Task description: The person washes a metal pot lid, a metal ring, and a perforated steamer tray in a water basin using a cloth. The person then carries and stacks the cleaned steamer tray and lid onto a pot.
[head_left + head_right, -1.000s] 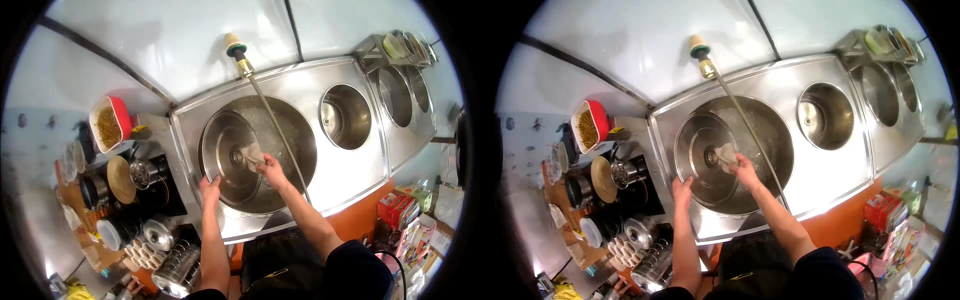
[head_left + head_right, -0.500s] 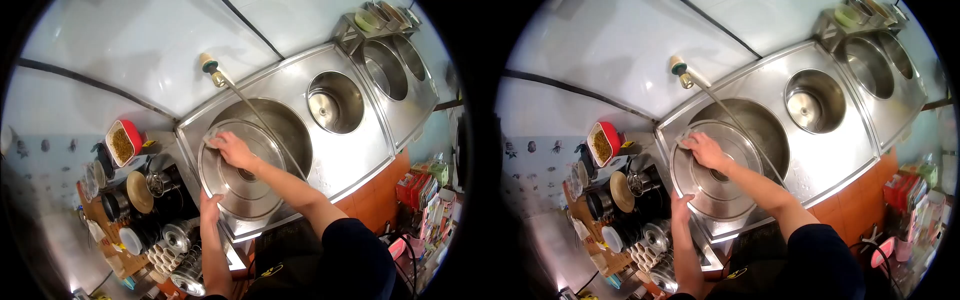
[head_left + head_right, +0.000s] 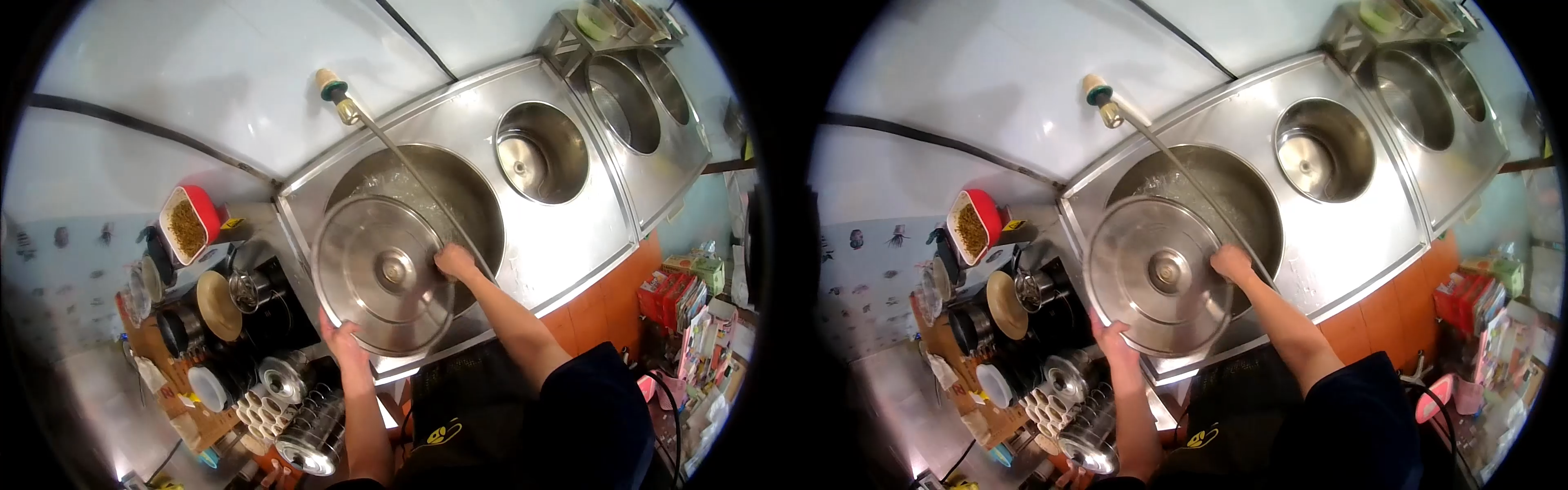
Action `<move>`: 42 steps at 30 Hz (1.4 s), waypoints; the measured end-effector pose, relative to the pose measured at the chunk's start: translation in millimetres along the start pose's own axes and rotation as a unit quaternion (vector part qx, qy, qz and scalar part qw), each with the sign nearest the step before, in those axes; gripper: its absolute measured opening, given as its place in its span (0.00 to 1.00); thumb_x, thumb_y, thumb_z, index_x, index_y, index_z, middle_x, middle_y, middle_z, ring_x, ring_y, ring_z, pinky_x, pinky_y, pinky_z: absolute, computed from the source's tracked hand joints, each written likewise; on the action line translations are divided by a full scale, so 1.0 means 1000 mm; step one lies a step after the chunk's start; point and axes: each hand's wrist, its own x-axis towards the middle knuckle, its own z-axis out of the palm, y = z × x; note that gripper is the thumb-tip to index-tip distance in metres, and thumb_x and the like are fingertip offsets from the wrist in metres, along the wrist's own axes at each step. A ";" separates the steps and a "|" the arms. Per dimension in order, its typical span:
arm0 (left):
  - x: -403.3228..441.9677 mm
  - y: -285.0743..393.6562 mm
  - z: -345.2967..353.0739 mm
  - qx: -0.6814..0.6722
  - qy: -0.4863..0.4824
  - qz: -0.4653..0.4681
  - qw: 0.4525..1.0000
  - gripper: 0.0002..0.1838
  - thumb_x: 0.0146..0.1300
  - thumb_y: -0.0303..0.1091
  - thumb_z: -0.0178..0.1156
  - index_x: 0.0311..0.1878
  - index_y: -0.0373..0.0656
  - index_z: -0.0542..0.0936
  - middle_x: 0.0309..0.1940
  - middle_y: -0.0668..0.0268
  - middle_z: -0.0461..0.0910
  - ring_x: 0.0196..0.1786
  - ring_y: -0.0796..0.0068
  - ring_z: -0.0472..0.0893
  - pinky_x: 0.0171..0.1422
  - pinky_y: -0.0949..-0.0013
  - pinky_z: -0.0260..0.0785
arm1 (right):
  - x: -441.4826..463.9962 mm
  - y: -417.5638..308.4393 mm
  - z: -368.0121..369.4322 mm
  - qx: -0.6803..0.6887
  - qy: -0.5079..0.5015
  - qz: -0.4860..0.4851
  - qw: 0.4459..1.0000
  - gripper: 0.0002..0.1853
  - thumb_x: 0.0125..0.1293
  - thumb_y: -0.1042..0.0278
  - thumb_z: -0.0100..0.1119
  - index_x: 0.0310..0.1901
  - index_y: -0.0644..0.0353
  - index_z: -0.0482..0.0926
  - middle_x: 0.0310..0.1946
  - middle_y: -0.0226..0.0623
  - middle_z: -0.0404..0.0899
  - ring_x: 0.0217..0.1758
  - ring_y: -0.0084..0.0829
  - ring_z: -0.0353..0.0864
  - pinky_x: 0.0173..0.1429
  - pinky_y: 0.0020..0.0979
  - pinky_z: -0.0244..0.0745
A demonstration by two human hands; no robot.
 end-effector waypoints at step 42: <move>0.195 -0.354 -0.007 -0.085 0.313 -0.258 0.910 0.39 0.69 0.65 0.56 0.52 0.27 0.81 0.48 0.55 0.81 0.49 0.64 0.78 0.58 0.64 0.68 | 0.297 -0.064 0.099 -0.437 0.065 -0.310 0.842 0.25 0.74 0.52 0.44 0.64 0.53 0.77 0.78 0.45 0.54 0.80 0.52 0.49 0.81 0.55 0.41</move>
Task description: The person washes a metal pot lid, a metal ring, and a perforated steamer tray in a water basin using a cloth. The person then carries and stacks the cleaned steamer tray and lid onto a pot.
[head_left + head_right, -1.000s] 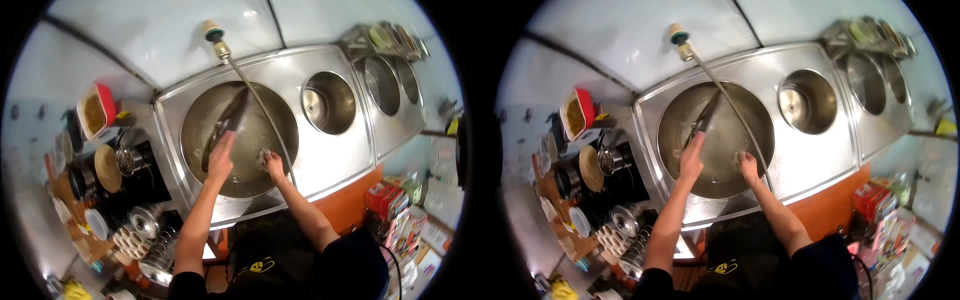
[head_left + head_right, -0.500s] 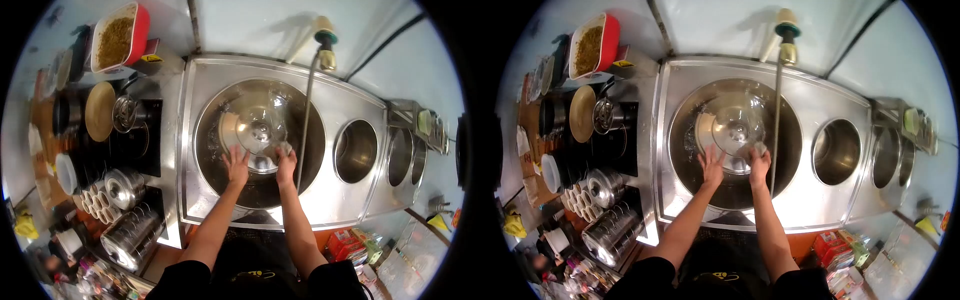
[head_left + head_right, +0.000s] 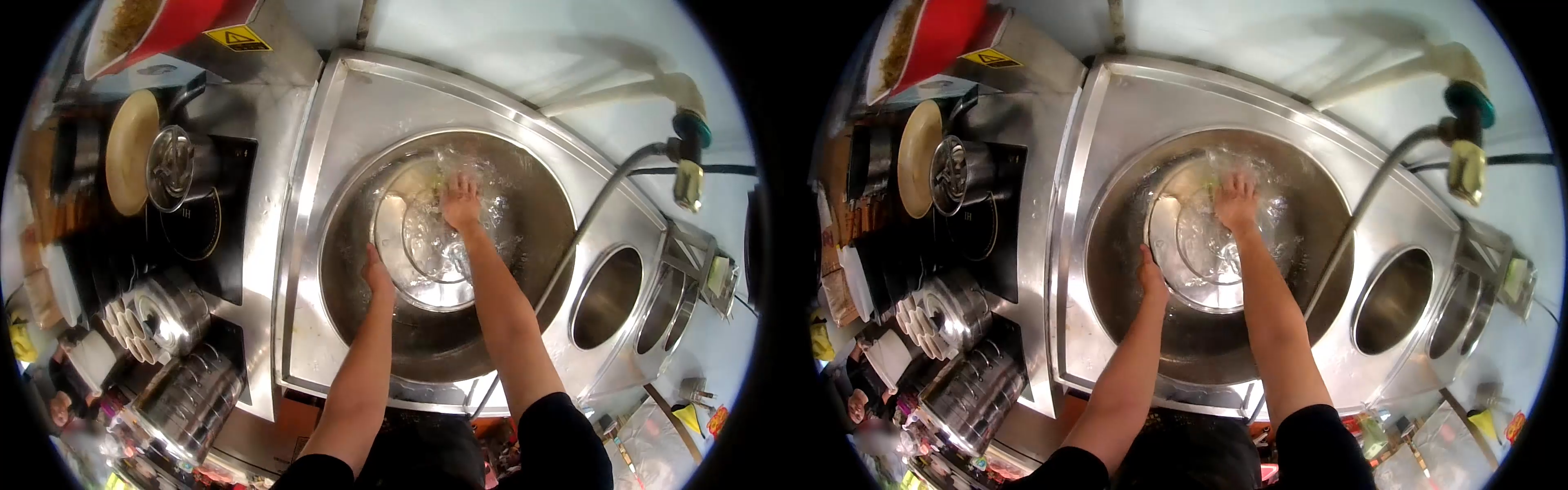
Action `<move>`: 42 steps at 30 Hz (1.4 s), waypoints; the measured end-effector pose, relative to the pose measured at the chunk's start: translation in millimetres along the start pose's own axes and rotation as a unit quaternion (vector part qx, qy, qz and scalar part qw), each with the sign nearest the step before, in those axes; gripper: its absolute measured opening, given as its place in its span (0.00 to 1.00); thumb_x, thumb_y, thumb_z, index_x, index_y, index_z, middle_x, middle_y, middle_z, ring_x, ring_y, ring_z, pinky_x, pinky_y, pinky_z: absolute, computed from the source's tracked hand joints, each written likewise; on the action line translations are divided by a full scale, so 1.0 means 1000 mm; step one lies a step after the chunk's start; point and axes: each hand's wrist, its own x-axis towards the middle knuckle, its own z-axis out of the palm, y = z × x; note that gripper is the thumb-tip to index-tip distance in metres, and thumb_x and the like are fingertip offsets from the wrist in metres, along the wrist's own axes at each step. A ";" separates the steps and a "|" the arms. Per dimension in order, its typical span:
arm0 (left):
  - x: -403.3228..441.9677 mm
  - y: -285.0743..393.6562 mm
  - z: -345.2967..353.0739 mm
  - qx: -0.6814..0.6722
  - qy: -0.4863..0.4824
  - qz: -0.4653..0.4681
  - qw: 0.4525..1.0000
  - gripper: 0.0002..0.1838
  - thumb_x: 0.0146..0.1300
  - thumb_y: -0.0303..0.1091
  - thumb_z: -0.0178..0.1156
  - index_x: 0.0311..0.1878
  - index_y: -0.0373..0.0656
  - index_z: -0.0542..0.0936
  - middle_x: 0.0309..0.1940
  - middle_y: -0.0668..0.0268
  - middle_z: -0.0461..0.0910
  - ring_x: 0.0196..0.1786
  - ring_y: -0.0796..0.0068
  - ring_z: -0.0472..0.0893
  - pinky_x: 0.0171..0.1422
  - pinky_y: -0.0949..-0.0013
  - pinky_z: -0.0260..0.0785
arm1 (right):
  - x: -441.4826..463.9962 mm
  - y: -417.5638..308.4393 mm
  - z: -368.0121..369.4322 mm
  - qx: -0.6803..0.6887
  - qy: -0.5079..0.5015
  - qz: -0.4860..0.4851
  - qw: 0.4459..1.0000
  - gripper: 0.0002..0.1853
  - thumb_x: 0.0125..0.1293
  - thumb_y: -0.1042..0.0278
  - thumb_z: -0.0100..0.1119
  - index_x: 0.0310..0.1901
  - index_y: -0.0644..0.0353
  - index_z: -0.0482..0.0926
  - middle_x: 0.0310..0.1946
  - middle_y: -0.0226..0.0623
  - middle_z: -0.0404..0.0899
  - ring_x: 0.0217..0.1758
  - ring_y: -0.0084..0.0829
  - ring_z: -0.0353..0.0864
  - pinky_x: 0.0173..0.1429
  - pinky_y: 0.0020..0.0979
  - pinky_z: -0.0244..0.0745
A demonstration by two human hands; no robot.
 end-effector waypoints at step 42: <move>-0.002 0.014 0.006 0.062 -0.093 -0.015 0.994 0.44 0.67 0.70 0.53 0.58 0.29 0.78 0.48 0.57 0.83 0.49 0.66 0.80 0.55 0.63 0.73 | -0.234 -0.090 0.085 0.303 0.040 0.201 0.931 0.36 0.77 0.45 0.42 0.80 0.52 0.48 0.80 0.60 0.32 0.82 0.63 0.27 0.80 0.59 0.21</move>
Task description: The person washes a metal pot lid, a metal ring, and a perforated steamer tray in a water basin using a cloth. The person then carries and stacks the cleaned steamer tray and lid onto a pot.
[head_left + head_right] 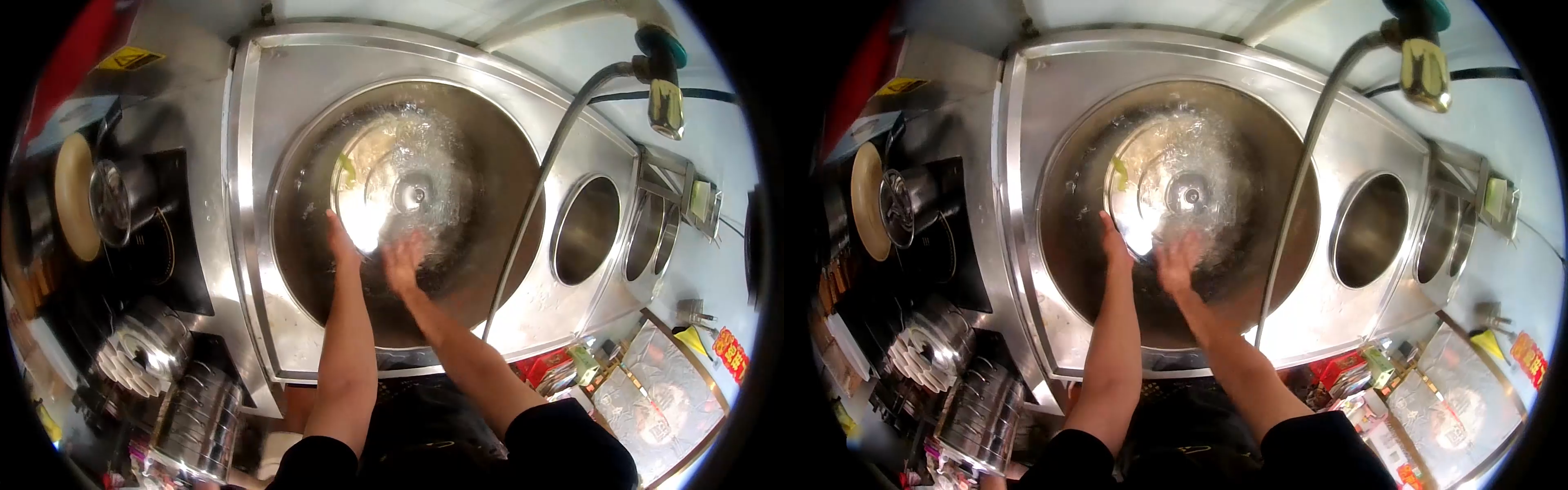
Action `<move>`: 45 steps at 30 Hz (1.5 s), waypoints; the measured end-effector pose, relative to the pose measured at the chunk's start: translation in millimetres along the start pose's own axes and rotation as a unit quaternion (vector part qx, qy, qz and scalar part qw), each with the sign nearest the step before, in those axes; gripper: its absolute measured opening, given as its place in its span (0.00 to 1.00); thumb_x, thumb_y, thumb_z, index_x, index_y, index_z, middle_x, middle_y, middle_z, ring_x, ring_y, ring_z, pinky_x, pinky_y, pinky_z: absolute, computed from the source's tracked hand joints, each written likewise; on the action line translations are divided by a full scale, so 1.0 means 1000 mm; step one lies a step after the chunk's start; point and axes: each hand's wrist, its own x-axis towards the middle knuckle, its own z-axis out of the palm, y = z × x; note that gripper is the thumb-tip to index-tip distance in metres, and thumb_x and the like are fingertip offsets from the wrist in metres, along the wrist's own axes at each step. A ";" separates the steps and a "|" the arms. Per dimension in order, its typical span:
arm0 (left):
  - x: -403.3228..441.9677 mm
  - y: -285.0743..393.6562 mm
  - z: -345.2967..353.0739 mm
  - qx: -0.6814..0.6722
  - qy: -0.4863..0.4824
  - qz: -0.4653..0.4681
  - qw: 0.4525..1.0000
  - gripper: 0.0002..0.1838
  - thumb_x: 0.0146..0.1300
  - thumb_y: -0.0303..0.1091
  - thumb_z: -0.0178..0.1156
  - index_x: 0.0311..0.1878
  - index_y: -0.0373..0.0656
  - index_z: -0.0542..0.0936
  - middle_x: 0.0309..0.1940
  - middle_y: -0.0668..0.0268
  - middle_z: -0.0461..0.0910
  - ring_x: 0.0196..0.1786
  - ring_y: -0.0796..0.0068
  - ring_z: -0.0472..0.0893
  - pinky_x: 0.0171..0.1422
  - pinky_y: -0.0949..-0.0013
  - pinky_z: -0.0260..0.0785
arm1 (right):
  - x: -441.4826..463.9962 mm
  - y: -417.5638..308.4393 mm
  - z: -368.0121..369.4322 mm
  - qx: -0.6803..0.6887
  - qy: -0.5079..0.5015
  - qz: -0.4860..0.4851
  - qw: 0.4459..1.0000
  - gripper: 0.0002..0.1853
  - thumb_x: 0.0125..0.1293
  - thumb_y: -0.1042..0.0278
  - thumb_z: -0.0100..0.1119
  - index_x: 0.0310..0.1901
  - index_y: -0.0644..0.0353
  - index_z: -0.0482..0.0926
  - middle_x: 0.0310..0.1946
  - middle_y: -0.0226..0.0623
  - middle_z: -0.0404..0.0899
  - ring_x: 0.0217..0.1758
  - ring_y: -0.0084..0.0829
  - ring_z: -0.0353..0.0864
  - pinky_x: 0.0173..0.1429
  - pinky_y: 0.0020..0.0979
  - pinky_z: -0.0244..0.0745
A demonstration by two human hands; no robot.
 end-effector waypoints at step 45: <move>0.013 -0.007 -0.012 -0.088 -0.143 -0.076 0.983 0.41 0.73 0.67 0.43 0.76 0.44 0.62 0.76 0.61 0.63 0.75 0.56 0.64 0.79 0.53 0.53 | 0.257 -0.019 -0.099 -0.113 -0.134 -0.102 0.979 0.30 0.78 0.44 0.36 0.77 0.42 0.58 0.79 0.38 0.53 0.82 0.47 0.47 0.83 0.45 0.42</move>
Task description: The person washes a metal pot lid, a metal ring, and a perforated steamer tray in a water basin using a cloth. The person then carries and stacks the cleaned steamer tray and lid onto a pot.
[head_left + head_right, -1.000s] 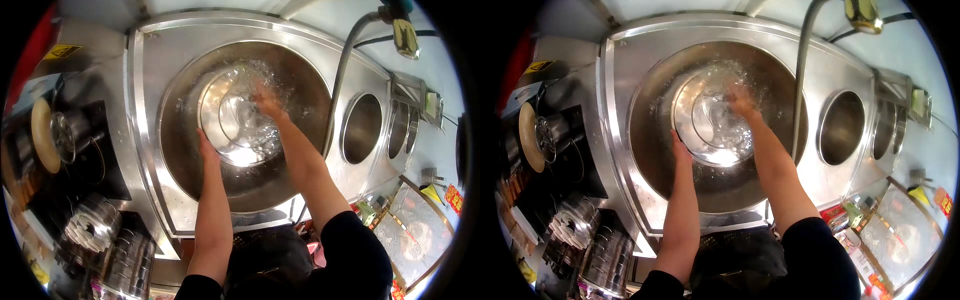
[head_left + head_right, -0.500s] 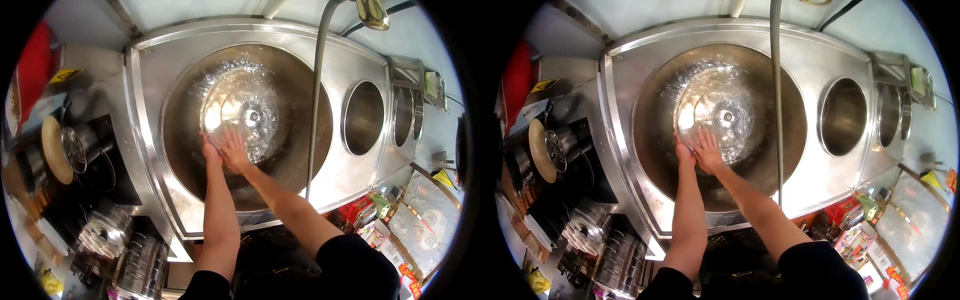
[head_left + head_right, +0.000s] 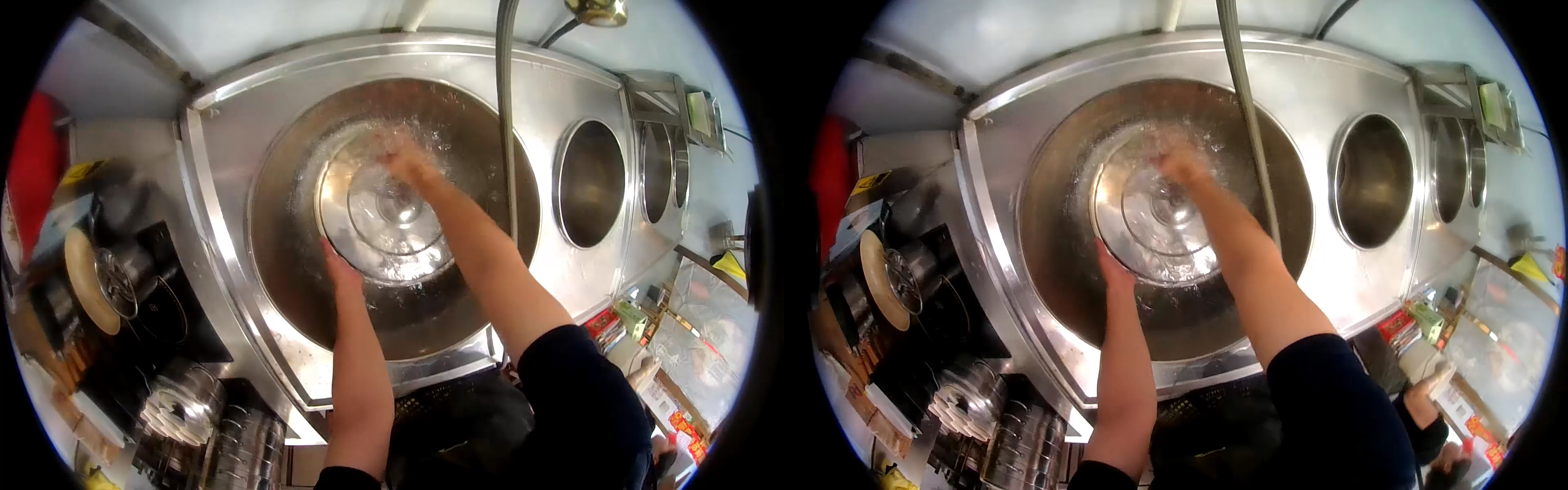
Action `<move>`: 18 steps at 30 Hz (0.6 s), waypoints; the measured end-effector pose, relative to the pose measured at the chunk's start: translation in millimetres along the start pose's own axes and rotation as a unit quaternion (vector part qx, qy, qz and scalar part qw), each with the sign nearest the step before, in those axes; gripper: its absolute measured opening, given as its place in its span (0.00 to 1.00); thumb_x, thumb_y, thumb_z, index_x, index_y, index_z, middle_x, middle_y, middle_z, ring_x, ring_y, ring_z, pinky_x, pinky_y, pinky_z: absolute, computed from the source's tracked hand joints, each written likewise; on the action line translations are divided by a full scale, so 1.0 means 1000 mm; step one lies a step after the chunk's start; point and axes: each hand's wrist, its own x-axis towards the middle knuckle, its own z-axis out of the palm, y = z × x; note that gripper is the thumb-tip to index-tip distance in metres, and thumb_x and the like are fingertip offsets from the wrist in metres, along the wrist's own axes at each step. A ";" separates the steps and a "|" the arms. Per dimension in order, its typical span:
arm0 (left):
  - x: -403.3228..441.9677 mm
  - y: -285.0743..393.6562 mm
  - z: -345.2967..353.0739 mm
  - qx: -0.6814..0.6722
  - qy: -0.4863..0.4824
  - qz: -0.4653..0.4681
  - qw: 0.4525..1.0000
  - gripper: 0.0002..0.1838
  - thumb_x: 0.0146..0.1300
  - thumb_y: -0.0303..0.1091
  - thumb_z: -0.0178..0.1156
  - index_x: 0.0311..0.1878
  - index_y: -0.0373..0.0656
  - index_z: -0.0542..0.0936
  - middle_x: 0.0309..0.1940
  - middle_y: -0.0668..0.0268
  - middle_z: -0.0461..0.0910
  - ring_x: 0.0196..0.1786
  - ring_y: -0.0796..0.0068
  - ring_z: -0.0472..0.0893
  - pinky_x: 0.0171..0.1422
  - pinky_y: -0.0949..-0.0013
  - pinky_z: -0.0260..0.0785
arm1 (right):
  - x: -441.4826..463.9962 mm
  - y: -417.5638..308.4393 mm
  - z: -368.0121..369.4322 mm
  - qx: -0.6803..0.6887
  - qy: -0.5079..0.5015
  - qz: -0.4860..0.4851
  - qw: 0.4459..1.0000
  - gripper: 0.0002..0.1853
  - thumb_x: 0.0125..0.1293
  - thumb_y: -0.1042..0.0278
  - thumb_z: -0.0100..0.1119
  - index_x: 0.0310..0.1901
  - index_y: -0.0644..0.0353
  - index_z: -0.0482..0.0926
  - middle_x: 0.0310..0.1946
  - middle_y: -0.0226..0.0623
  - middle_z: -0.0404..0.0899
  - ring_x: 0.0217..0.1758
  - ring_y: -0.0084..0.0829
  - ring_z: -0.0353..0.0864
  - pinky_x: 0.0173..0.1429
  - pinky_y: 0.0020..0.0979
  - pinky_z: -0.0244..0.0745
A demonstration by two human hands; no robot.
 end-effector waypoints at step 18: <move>0.015 0.001 0.002 -0.001 -0.011 0.050 0.999 0.41 0.70 0.66 0.52 0.68 0.36 0.72 0.64 0.59 0.76 0.63 0.61 0.76 0.68 0.60 0.66 | -0.184 -0.022 0.157 0.075 0.215 0.367 0.902 0.39 0.61 0.61 0.58 0.71 0.69 0.59 0.67 0.70 0.59 0.69 0.69 0.60 0.75 0.59 0.53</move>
